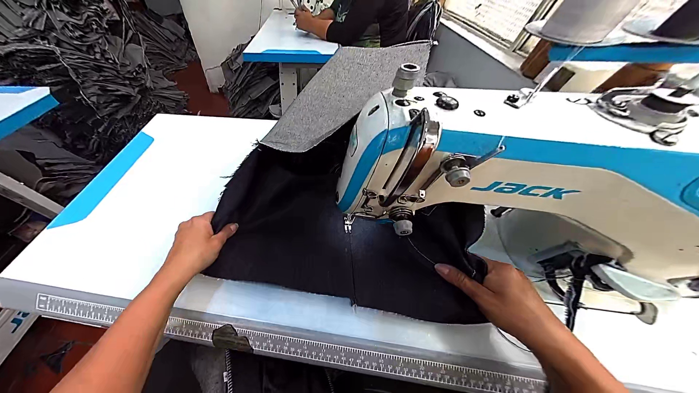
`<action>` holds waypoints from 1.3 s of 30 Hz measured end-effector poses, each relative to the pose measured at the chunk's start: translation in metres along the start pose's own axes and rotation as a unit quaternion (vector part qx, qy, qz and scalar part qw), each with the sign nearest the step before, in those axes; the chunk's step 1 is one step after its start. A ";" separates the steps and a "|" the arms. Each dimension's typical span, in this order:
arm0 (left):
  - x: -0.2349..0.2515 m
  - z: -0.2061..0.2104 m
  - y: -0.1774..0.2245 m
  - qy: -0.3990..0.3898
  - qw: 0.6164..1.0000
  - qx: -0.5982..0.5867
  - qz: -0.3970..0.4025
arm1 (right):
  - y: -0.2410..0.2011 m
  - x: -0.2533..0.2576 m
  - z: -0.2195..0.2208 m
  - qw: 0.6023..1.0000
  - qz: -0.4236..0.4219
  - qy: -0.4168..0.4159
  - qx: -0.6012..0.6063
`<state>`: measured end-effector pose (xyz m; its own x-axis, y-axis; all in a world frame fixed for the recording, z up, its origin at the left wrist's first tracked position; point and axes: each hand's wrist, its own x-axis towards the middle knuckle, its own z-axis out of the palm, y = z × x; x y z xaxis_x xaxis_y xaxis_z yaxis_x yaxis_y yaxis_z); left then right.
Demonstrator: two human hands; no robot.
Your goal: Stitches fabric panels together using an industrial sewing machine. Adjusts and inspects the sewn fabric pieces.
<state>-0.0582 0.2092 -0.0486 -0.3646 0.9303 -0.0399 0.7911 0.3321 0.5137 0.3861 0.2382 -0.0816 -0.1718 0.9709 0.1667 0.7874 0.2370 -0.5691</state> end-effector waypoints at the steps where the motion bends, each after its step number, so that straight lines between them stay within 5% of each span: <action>1: 0.008 0.001 0.001 -0.005 1.000 0.003 0.004 | 0.001 0.007 0.002 1.000 -0.004 0.001 0.001; 14: 0.099 0.018 0.031 0.000 0.998 0.067 -0.009 | 0.005 0.103 0.016 0.997 -0.061 0.040 -0.030; 19: 0.116 0.024 0.040 0.018 0.996 0.080 -0.022 | 0.003 0.122 0.019 0.992 0.016 0.022 -0.124; 31: 0.114 0.026 0.036 0.034 0.998 0.048 -0.020 | -0.021 0.104 0.030 0.985 0.082 0.088 -0.126; 39: 0.108 0.026 0.033 0.037 0.999 0.025 -0.008 | -0.011 0.106 0.030 0.984 0.053 0.150 -0.079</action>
<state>-0.0585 0.3252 -0.0584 -0.4116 0.9112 0.0172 0.8078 0.3560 0.4699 0.3420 0.3393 -0.0817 0.0814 0.9305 0.3572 0.8779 0.1027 -0.4676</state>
